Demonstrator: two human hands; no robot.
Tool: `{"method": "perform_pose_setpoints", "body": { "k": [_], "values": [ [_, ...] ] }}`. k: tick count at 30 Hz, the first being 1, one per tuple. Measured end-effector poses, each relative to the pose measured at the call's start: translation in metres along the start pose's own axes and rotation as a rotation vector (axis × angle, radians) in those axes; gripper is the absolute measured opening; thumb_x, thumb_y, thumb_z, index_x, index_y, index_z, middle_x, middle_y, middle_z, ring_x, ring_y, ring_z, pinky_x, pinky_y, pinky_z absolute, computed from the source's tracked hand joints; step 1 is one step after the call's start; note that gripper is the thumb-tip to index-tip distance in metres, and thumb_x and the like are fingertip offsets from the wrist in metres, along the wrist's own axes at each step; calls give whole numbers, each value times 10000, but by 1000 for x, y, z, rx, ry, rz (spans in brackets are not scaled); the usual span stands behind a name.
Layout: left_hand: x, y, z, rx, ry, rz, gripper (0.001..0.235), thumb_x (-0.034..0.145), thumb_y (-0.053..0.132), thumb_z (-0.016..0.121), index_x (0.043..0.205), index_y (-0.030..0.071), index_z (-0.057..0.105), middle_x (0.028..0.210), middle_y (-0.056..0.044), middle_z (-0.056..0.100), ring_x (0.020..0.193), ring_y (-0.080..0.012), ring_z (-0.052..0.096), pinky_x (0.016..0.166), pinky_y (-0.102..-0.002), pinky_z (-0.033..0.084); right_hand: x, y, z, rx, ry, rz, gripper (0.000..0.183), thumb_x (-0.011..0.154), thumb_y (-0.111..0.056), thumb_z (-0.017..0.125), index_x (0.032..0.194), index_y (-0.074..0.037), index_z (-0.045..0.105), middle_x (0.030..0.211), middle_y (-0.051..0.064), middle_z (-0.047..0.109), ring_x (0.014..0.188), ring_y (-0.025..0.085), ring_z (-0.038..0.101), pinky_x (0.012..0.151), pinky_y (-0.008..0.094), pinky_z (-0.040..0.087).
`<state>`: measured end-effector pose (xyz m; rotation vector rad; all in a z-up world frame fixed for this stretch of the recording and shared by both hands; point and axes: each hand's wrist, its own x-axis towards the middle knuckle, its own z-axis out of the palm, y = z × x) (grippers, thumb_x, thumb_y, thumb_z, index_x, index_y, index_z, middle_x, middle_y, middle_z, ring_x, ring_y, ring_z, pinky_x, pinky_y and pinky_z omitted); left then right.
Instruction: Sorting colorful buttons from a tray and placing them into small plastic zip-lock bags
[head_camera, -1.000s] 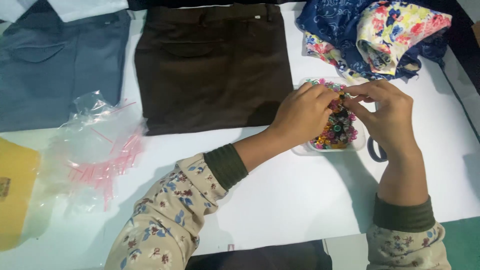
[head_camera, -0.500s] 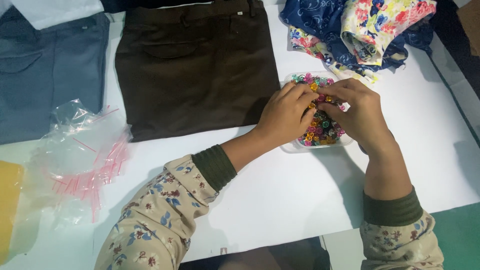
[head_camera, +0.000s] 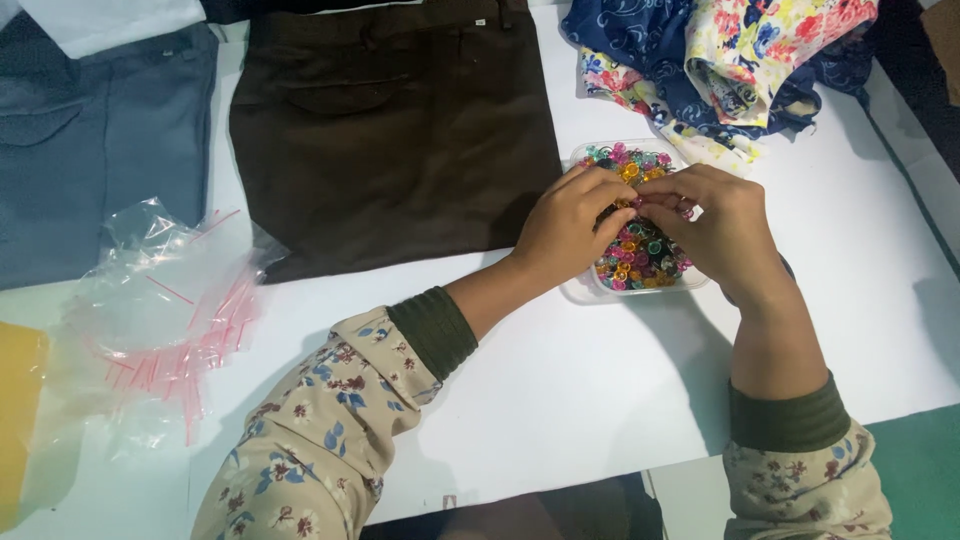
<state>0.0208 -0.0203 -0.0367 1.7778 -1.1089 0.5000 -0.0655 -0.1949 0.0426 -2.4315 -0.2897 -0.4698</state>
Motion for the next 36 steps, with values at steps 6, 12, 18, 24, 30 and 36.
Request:
{"method": "perform_pose_setpoints", "body": {
  "k": [6,12,18,24,30,36],
  "values": [
    [6,13,-11,-30,-4,0,178,985,240,690,1049,76,720,1024,-73,694,959,-293,691,828,-405,561,1,-5,-3,6,-9,30,299,865,112,791,1140,-6,792,896,191,723,836,281,691,796,353,555],
    [3,3,-5,-20,-5,6,116,989,212,680,1062,129,711,1021,-46,689,956,-296,693,821,-411,555,1,-3,-2,42,23,-2,280,864,120,797,1109,-16,804,888,178,729,830,272,696,792,344,564],
    [7,14,-9,-60,58,36,113,1005,180,648,1047,79,679,1012,-48,698,939,-235,684,956,-429,535,1,-11,-7,-3,36,-129,244,962,108,769,1188,17,758,1060,165,716,902,252,687,826,336,591],
    [8,18,-15,-60,96,25,108,1008,185,665,1062,92,682,983,-51,724,889,-232,712,772,-389,581,-9,12,-21,-141,-35,-99,215,889,-113,881,1092,-89,816,932,82,706,725,197,569,684,318,478],
    [6,15,-14,-112,103,24,139,1031,192,636,1105,83,682,1024,-54,749,919,-223,739,781,-377,610,-6,16,-10,-222,-62,-102,295,858,-128,899,1141,-98,820,927,94,723,792,221,631,705,343,504],
    [6,15,-13,-145,82,30,128,1019,177,660,1105,85,687,1031,-42,748,932,-214,737,817,-372,606,-6,11,-9,-191,-72,-86,206,874,-63,876,1072,-77,821,892,96,698,792,229,606,695,353,501]
  ]
}}
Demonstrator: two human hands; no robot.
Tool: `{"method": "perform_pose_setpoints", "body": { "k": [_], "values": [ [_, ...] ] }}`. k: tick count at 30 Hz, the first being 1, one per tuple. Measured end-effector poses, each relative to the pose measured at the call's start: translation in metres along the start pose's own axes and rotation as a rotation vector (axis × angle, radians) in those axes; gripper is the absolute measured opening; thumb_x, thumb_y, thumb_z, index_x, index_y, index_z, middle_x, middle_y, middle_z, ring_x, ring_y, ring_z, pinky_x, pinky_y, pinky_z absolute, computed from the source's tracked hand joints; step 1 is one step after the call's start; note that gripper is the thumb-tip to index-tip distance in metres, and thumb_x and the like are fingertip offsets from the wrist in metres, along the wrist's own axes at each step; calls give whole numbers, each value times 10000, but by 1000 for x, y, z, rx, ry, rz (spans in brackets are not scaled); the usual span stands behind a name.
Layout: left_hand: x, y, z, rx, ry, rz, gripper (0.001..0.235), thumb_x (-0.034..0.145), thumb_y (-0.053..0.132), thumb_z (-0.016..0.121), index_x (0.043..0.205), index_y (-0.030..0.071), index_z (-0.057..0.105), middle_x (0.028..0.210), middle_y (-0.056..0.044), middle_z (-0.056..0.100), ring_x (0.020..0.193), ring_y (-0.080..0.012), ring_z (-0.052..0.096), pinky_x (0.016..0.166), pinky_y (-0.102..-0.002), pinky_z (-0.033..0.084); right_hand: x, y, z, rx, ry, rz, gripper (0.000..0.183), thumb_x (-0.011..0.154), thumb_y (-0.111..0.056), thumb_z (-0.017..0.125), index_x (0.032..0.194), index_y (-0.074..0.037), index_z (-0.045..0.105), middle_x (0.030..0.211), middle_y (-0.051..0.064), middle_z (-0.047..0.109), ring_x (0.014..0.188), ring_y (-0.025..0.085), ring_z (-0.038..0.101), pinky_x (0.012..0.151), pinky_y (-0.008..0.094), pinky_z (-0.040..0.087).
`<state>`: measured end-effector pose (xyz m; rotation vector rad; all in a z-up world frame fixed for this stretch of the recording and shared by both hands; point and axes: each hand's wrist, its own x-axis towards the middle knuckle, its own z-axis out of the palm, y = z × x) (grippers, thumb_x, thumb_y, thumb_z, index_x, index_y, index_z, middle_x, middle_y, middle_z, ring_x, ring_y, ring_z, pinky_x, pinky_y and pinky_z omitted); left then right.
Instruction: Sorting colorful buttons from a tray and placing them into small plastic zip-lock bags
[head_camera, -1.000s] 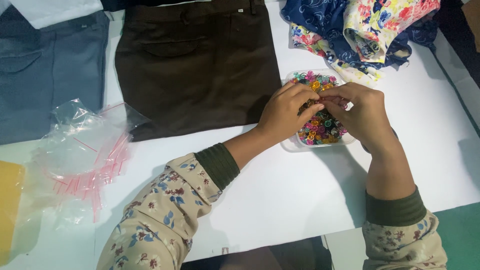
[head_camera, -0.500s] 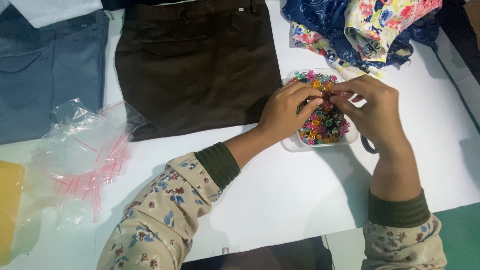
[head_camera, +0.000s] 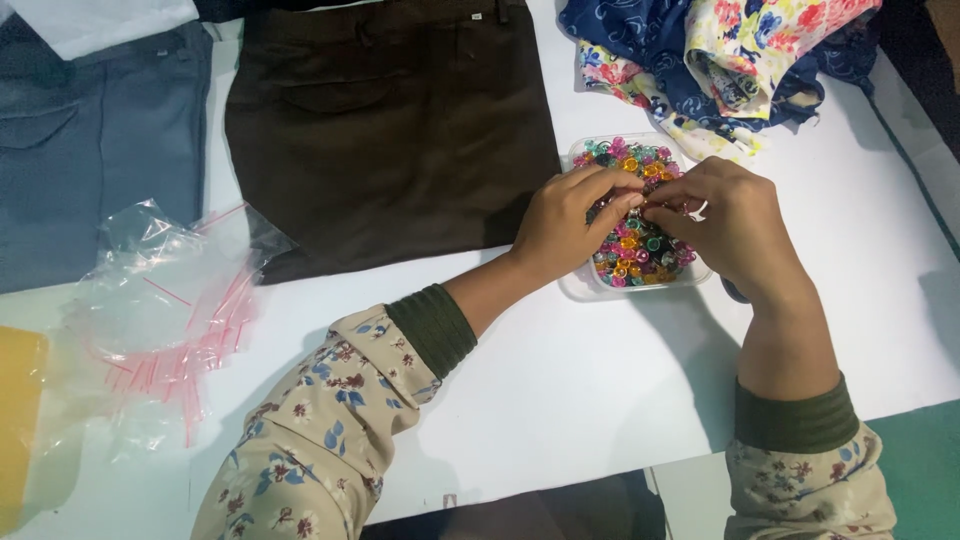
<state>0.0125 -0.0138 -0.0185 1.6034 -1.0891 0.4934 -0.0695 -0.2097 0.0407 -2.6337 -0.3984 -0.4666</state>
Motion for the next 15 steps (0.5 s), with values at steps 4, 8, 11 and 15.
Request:
{"method": "perform_pose_setpoints", "body": {
  "k": [4,8,11,15],
  "values": [
    [3,4,-3,44,25,25,119,998,185,695,1079,99,689,1013,-27,751,916,-220,728,816,-387,590,0,1,1,-10,49,-13,195,880,-85,899,1053,-92,811,888,66,701,774,203,593,721,332,496],
    [7,18,-16,196,53,80,107,983,203,720,1068,140,712,1032,-3,746,997,-245,675,932,-399,531,1,-11,2,102,195,-13,142,982,-60,881,1074,-22,780,942,107,684,787,194,569,708,309,490],
    [6,32,-36,246,60,123,106,978,186,741,1073,141,727,1052,-9,750,1021,-241,681,909,-390,520,3,-32,9,130,318,-131,125,1021,-14,863,1056,41,756,921,133,690,772,198,548,697,310,471],
    [-15,28,-75,295,86,178,105,989,239,711,1078,188,731,1001,23,725,1038,-225,697,885,-376,528,6,-73,36,53,491,-300,162,903,-65,909,1037,-52,820,797,79,712,679,256,625,667,384,539]
  ]
}}
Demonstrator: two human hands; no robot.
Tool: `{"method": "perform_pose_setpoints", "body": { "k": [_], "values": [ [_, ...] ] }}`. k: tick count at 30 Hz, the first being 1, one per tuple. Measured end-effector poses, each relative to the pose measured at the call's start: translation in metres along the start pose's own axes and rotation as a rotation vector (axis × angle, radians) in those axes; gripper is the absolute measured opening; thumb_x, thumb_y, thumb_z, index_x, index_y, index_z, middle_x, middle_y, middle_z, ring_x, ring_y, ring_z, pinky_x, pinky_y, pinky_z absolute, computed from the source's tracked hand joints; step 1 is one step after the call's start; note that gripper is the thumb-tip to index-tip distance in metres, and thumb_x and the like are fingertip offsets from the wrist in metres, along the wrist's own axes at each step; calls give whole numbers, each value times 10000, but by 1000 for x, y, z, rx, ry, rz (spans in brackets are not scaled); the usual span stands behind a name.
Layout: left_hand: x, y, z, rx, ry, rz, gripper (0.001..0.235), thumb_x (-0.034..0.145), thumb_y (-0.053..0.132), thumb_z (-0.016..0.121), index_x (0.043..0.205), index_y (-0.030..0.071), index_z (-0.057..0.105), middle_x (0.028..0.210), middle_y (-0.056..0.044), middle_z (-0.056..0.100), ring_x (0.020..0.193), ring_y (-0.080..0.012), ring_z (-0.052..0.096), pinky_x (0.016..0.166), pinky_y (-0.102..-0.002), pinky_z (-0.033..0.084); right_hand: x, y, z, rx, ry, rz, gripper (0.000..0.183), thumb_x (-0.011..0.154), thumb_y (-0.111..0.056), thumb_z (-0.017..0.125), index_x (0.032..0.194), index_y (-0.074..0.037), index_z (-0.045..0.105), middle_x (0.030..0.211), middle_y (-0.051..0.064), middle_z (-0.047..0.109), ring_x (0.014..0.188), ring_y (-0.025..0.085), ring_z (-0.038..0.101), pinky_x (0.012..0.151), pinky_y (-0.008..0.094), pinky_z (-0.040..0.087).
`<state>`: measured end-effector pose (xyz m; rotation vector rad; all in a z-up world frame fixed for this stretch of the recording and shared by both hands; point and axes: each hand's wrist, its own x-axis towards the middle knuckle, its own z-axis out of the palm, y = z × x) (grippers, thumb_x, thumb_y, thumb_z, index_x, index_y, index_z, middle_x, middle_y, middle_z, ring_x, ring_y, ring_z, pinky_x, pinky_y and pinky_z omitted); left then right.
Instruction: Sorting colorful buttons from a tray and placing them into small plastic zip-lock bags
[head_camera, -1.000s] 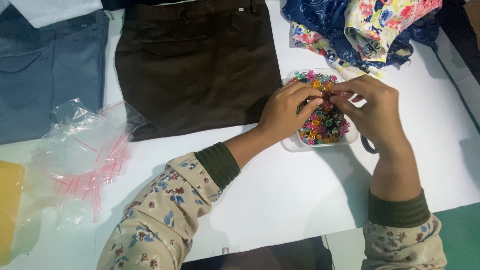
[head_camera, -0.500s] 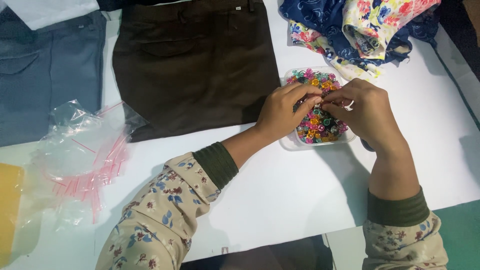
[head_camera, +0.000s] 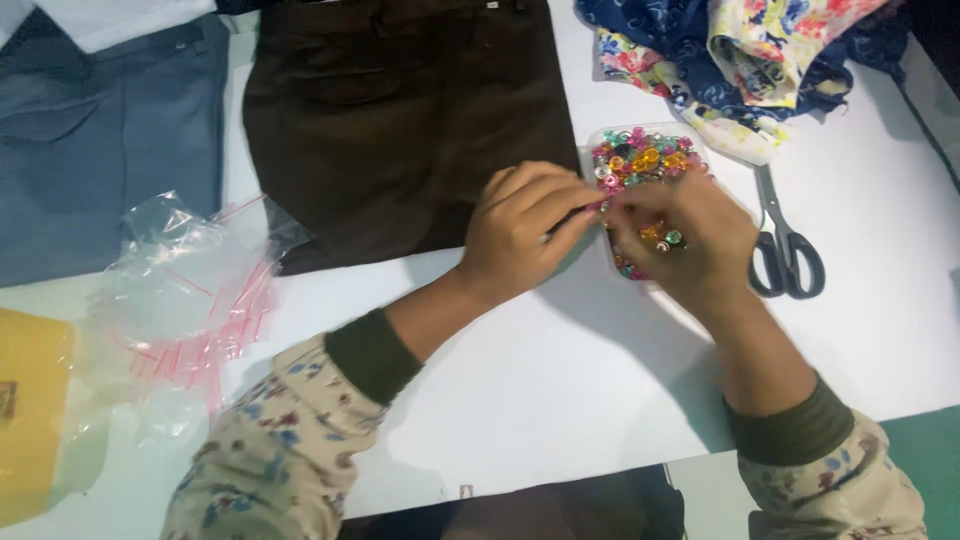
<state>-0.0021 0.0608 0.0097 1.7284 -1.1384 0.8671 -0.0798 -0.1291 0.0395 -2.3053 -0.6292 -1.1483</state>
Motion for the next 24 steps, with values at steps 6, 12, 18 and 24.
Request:
{"method": "perform_pose_setpoints", "body": {
  "k": [6,12,18,24],
  "values": [
    [-40,-5,-79,42,-139,-115,98,946,172,769,1042,155,765,920,-7,742,965,-251,713,818,-367,528,-6,-60,43,208,-131,1,141,825,-11,830,843,-45,695,727,87,666,633,292,630,588,405,524],
    [-75,-1,-123,92,-255,-235,129,903,133,791,1029,149,773,924,-26,757,952,-257,721,814,-386,537,-22,-60,82,367,-271,78,172,786,24,802,938,-40,753,671,75,648,583,234,654,543,347,544],
    [-82,-6,-136,160,-306,-278,188,880,153,802,1058,105,762,870,-66,745,927,-275,714,821,-404,538,-15,-65,103,356,-346,113,166,794,-17,806,948,-62,763,637,62,621,579,225,619,540,346,516],
    [-87,-8,-135,185,-342,-345,318,856,132,813,1163,129,732,860,-34,738,935,-247,711,848,-406,543,-8,-68,117,331,-385,109,152,806,-13,807,948,-49,766,621,60,608,584,228,615,553,334,496]
  ]
}}
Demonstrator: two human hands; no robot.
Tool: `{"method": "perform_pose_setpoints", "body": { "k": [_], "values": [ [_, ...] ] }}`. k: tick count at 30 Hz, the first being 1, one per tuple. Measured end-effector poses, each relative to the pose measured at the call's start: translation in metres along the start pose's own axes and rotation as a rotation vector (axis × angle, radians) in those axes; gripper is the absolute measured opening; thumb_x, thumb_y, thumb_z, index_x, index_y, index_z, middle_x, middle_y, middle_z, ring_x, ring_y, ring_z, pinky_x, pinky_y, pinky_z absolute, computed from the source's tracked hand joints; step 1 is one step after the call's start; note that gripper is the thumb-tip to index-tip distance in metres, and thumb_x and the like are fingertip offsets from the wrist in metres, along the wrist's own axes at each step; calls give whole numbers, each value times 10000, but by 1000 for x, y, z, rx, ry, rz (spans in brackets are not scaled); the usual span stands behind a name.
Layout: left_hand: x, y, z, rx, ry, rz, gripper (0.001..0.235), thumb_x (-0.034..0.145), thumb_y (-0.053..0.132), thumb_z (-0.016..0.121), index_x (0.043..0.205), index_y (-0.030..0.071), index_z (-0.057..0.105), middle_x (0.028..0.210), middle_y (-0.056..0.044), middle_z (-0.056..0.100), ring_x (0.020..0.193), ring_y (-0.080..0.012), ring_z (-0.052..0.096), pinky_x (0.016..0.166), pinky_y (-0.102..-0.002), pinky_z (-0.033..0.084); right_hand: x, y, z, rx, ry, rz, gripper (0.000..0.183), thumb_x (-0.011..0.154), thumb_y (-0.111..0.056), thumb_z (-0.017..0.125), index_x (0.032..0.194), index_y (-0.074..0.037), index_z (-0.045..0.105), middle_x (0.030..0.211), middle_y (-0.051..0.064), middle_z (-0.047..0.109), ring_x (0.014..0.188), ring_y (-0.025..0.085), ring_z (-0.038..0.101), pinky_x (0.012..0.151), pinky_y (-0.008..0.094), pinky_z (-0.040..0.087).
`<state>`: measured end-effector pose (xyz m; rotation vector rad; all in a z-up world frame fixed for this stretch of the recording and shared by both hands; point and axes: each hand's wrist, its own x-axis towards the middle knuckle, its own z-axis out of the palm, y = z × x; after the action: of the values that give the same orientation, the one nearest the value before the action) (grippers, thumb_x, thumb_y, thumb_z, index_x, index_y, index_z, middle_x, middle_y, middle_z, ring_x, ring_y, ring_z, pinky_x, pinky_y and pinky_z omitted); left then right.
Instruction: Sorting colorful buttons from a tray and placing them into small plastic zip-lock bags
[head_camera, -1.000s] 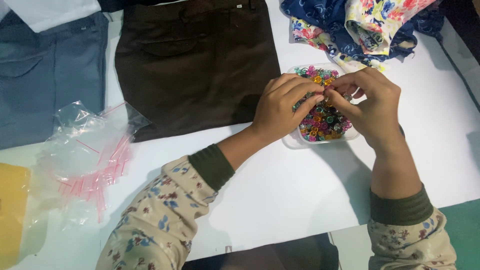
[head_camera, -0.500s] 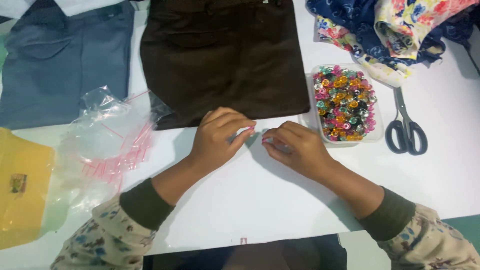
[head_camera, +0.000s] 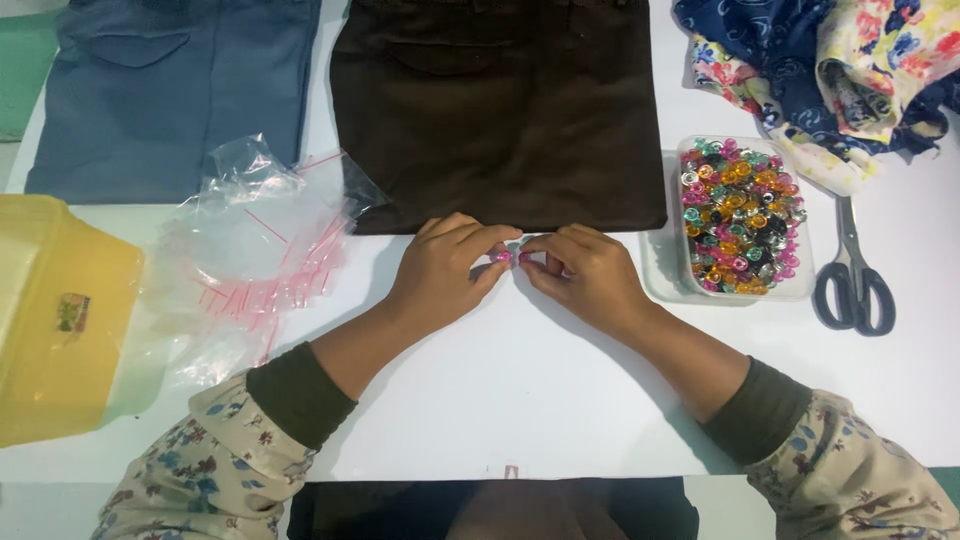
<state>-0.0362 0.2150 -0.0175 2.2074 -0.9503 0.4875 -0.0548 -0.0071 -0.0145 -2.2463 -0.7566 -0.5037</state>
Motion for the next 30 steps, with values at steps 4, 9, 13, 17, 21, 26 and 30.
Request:
{"method": "perform_pose_setpoints", "body": {
  "k": [4,9,13,17,21,26,30],
  "values": [
    [0,1,-2,31,-34,-27,371,843,135,812,1199,140,710,855,-31,738,936,-254,714,841,-417,547,4,0,1,-11,-40,39,136,811,-12,811,940,-34,773,607,75,617,570,238,620,554,332,497],
    [0,1,-3,47,-84,-50,439,854,121,819,1269,133,677,907,-50,756,963,-249,719,880,-427,554,4,2,0,-21,-49,16,154,823,-57,813,972,-54,773,601,59,588,564,224,602,532,323,482],
    [2,3,-5,61,-95,-56,425,857,128,818,1258,124,676,909,-49,758,962,-247,723,876,-426,555,6,-5,-2,-49,-73,42,148,824,-46,812,968,-41,781,605,67,606,566,225,607,537,322,484],
    [4,4,-5,56,-92,-44,427,857,125,809,1259,108,668,907,-53,755,955,-263,723,857,-437,559,7,-4,-2,-66,-81,19,148,840,-66,810,983,-44,776,605,65,598,565,228,602,536,325,486],
    [1,1,-1,60,-63,-22,438,844,121,821,1257,113,675,917,-62,753,951,-265,722,854,-435,562,6,-4,-3,-79,-84,27,162,835,-68,817,993,-46,789,611,48,614,567,200,605,554,296,492],
    [4,11,-5,89,-7,38,402,866,149,813,1246,121,687,963,-68,752,969,-269,717,858,-425,557,1,-11,-13,-106,-50,0,205,825,-54,820,1027,-49,788,642,50,623,602,214,621,579,308,514],
    [15,24,-7,86,120,143,291,909,146,750,1196,119,706,990,-59,738,912,-265,705,800,-403,552,2,-18,-30,-195,28,-108,164,822,-45,817,981,-41,780,685,73,640,650,267,669,585,358,546]
  ]
}}
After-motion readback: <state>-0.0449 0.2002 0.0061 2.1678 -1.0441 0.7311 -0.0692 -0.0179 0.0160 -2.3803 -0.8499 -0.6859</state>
